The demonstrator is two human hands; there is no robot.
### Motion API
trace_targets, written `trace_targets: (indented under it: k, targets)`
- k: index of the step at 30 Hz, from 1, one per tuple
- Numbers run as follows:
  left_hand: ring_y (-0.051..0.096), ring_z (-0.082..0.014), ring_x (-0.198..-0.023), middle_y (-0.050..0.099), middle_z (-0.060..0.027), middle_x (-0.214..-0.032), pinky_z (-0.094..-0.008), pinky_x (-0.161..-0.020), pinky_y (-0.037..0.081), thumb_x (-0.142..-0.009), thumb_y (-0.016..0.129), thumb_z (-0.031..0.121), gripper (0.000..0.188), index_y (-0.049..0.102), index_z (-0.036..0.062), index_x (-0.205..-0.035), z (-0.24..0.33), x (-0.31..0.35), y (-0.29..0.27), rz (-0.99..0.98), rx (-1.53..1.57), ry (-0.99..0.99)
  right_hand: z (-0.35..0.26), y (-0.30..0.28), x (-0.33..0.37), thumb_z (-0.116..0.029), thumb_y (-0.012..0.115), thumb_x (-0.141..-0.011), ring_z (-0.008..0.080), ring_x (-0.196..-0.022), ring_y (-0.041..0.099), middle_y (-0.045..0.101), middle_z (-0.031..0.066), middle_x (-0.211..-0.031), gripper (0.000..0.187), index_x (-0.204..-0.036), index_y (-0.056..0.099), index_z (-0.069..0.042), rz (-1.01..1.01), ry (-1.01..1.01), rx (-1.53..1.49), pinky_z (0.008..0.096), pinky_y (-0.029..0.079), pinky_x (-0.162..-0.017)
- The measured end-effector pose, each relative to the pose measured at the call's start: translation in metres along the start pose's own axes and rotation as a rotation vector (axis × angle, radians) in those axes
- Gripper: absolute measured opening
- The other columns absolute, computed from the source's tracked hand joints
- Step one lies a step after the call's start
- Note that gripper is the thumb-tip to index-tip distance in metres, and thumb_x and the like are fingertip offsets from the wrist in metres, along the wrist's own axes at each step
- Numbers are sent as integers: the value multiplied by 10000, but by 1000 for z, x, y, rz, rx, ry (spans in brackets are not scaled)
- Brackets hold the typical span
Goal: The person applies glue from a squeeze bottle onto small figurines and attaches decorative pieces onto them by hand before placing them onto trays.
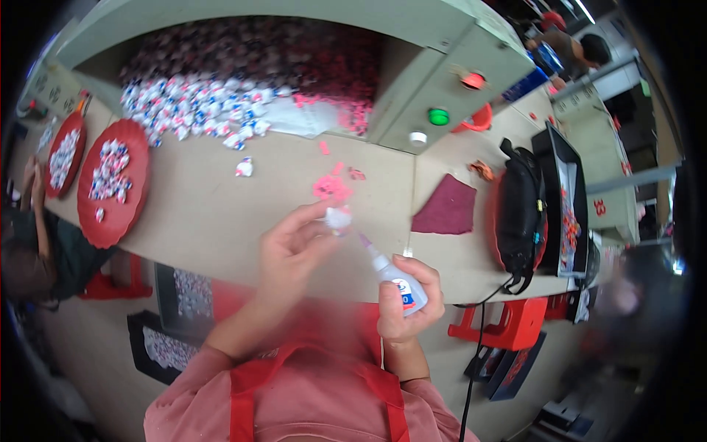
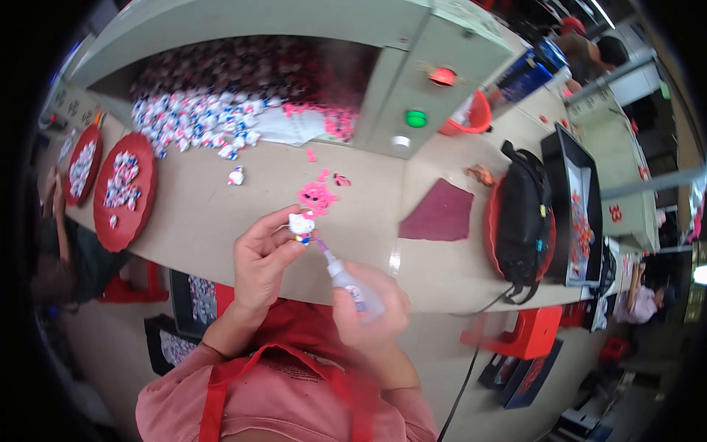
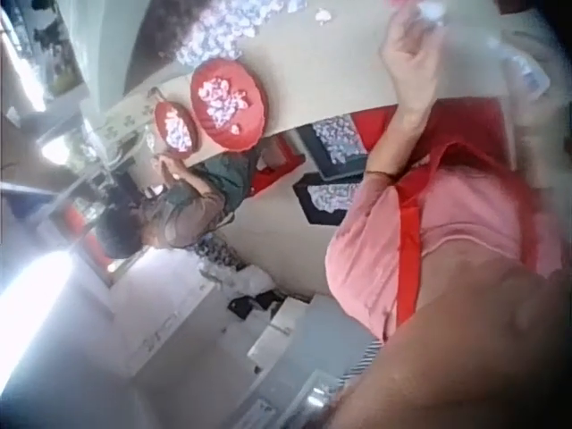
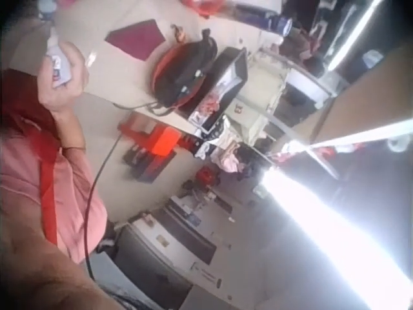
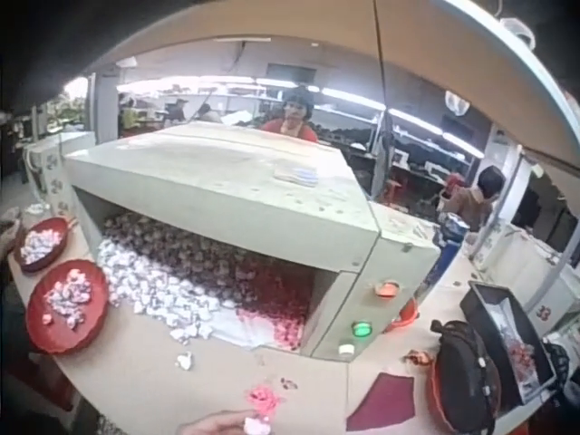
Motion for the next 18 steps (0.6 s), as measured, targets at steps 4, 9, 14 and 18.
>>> trace_targets:
  k: [4,9,14,18]
  targets:
    - [583,-216,-948,566,-148,-1044,-297,-821,460,-772,532,-100,406,444,-72,-1167,4,2,-7,-23,23,16,0,9,2,-160,625,-726,107,-694,523,586,91,-855,297,-936,564,41,-2,6,14,204,414,-624]
    - [583,-215,-950,567,-150,-1043,-298,-811,467,-774,528,-104,404,444,-71,-1168,2,2,-9,-34,20,4,-4,13,-1,-158,623,-728,102,-666,529,595,91,-823,286,-928,569,39,-24,-39,44,205,419,-602]
    - [583,-217,-951,573,-147,-1030,-302,-812,468,-772,532,-102,404,447,-70,-1165,1,1,-8,-40,13,4,-3,15,-3,-166,631,-727,104,-642,542,606,95,-796,287,-916,572,41,-40,-40,48,208,424,-575]
    - [584,-218,-949,566,-147,-1042,-302,-816,470,-768,536,-106,399,456,-68,-1157,1,-1,-8,-49,0,14,-3,16,-6,-169,632,-729,110,-629,549,613,106,-788,288,-913,570,43,-66,-37,63,208,428,-565]
Point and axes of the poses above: each hand's wrist, its own x-axis away from the middle knuckle, its own y-axis out of the palm, z = x × y, the point moved 6 cm from there along -x, towards the middle knuckle
